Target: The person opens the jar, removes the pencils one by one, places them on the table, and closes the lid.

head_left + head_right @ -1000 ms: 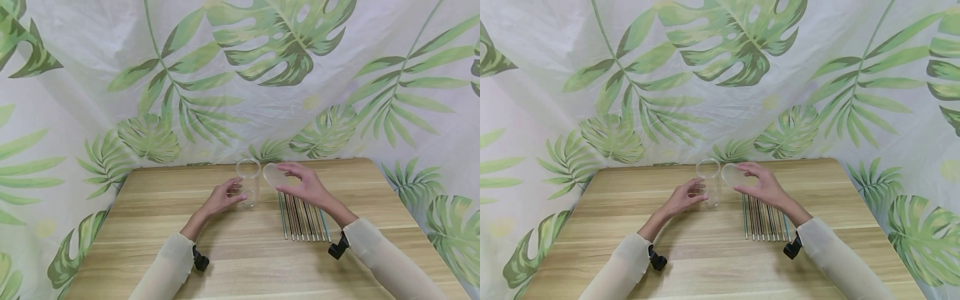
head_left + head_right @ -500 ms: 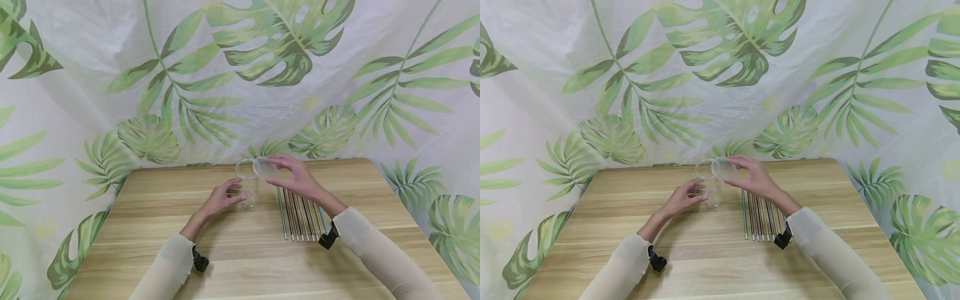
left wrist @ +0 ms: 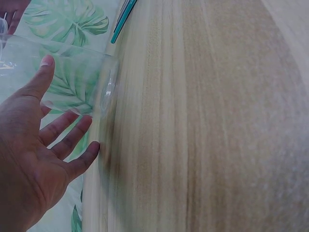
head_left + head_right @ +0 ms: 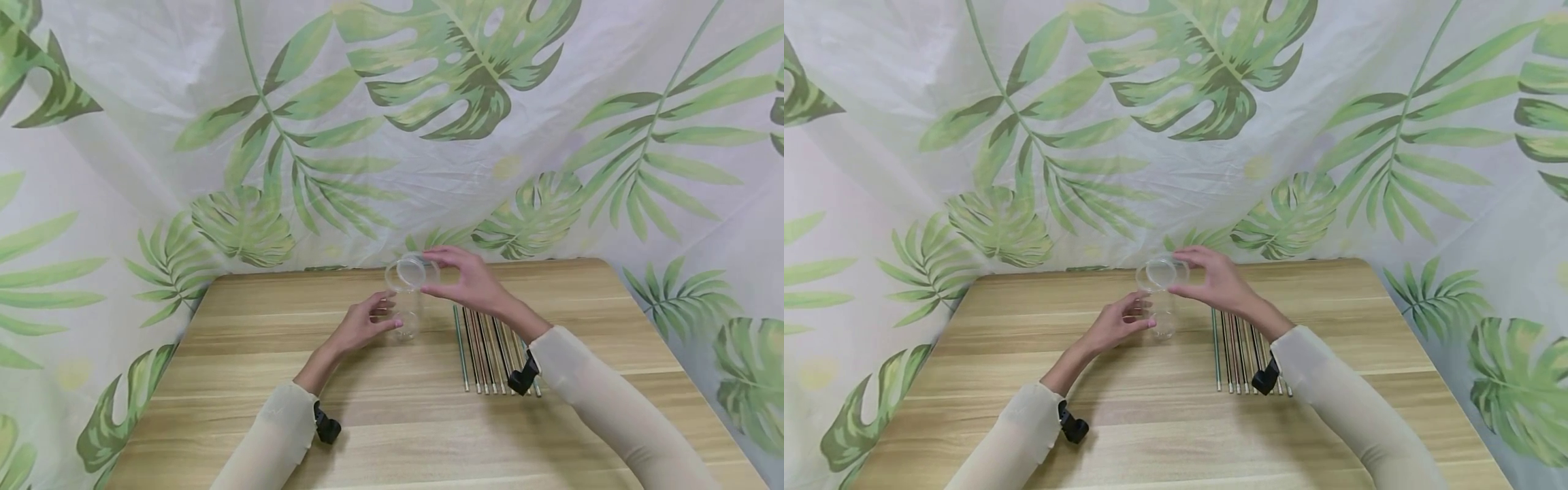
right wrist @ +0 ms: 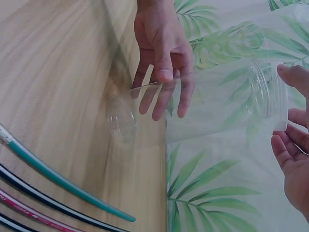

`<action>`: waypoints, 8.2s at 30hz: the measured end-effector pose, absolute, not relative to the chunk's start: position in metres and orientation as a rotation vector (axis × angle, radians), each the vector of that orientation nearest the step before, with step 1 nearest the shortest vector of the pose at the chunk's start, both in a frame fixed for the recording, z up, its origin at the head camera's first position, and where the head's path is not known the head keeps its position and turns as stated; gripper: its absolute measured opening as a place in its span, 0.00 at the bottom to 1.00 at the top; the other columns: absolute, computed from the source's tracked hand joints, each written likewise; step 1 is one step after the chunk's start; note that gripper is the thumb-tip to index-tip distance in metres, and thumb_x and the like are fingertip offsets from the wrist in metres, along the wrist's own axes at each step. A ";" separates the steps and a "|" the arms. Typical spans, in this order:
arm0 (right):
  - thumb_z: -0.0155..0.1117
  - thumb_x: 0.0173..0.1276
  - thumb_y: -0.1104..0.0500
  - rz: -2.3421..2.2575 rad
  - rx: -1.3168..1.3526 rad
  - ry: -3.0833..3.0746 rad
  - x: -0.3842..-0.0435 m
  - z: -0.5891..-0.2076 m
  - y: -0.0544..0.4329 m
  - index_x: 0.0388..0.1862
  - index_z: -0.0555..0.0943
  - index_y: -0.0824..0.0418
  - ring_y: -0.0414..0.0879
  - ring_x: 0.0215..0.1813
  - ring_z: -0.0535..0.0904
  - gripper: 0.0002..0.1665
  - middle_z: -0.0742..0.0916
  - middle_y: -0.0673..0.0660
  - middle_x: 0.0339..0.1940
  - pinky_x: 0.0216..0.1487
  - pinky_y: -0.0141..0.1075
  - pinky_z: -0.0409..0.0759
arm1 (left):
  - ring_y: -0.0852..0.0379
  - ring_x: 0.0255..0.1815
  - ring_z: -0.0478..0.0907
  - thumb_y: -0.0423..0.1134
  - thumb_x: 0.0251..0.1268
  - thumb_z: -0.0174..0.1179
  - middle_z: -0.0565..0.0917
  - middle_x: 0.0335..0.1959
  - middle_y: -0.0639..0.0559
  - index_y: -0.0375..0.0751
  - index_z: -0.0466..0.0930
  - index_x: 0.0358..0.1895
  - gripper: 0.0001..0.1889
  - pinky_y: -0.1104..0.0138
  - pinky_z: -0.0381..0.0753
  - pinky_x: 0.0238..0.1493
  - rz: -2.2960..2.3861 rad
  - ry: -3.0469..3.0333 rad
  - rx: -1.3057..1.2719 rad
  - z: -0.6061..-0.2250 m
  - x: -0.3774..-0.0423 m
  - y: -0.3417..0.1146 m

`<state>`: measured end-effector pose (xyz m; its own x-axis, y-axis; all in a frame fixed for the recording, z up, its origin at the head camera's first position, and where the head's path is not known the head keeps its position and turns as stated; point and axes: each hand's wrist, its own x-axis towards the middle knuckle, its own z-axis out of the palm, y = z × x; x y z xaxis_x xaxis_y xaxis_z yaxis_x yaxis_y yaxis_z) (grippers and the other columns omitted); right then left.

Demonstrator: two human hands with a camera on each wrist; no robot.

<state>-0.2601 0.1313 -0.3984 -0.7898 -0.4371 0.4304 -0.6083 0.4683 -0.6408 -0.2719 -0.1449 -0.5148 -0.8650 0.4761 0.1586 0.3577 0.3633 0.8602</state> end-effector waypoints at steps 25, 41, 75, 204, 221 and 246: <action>0.85 0.60 0.50 1.069 1.026 -2.632 -0.280 -0.383 0.113 0.65 0.85 0.65 0.56 0.63 0.83 0.38 0.86 0.61 0.65 0.60 0.51 0.86 | 0.35 0.65 0.82 0.41 0.69 0.74 0.80 0.68 0.30 0.33 0.68 0.77 0.38 0.43 0.82 0.67 1.514 2.480 0.743 -0.509 -0.273 -0.145; 0.88 0.56 0.48 1.098 0.959 -2.661 -0.280 -0.384 0.108 0.61 0.86 0.65 0.55 0.54 0.85 0.37 0.88 0.60 0.58 0.58 0.49 0.87 | 0.36 0.64 0.83 0.41 0.68 0.74 0.81 0.67 0.30 0.34 0.69 0.77 0.38 0.45 0.83 0.65 1.515 2.480 0.751 -0.512 -0.274 -0.147; 0.80 0.66 0.52 1.111 1.189 -2.608 -0.294 -0.383 0.124 0.63 0.86 0.64 0.56 0.67 0.83 0.30 0.86 0.60 0.67 0.71 0.51 0.81 | 0.35 0.65 0.82 0.41 0.69 0.74 0.81 0.66 0.30 0.34 0.69 0.77 0.37 0.44 0.82 0.66 1.506 2.490 0.732 -0.511 -0.273 -0.144; 0.82 0.63 0.62 1.359 1.144 -2.507 -0.293 -0.397 0.130 0.65 0.81 0.70 0.60 0.64 0.81 0.33 0.79 0.67 0.69 0.66 0.51 0.84 | 0.35 0.66 0.82 0.41 0.70 0.73 0.80 0.67 0.29 0.35 0.69 0.77 0.36 0.44 0.82 0.67 1.507 2.498 0.718 -0.511 -0.270 -0.140; 0.74 0.68 0.68 1.636 1.320 -2.650 -0.311 -0.387 0.138 0.74 0.75 0.68 0.65 0.71 0.79 0.36 0.76 0.67 0.77 0.67 0.54 0.83 | 0.36 0.65 0.83 0.41 0.70 0.73 0.81 0.67 0.31 0.40 0.69 0.78 0.36 0.46 0.83 0.66 1.535 2.478 0.710 -0.511 -0.270 -0.140; 0.81 0.64 0.61 1.351 1.228 -2.636 -0.301 -0.384 0.135 0.64 0.85 0.65 0.59 0.62 0.86 0.30 0.85 0.64 0.68 0.67 0.50 0.84 | 0.33 0.65 0.82 0.41 0.71 0.72 0.81 0.66 0.28 0.36 0.69 0.77 0.35 0.43 0.82 0.67 1.540 2.493 0.725 -0.513 -0.269 -0.139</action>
<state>-0.3009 0.1350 -0.3844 -0.7048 -0.6566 0.2686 -0.6015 0.3524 -0.7169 -0.2689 -0.1388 -0.5130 -0.8774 0.4581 0.1425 0.3325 0.3665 0.8690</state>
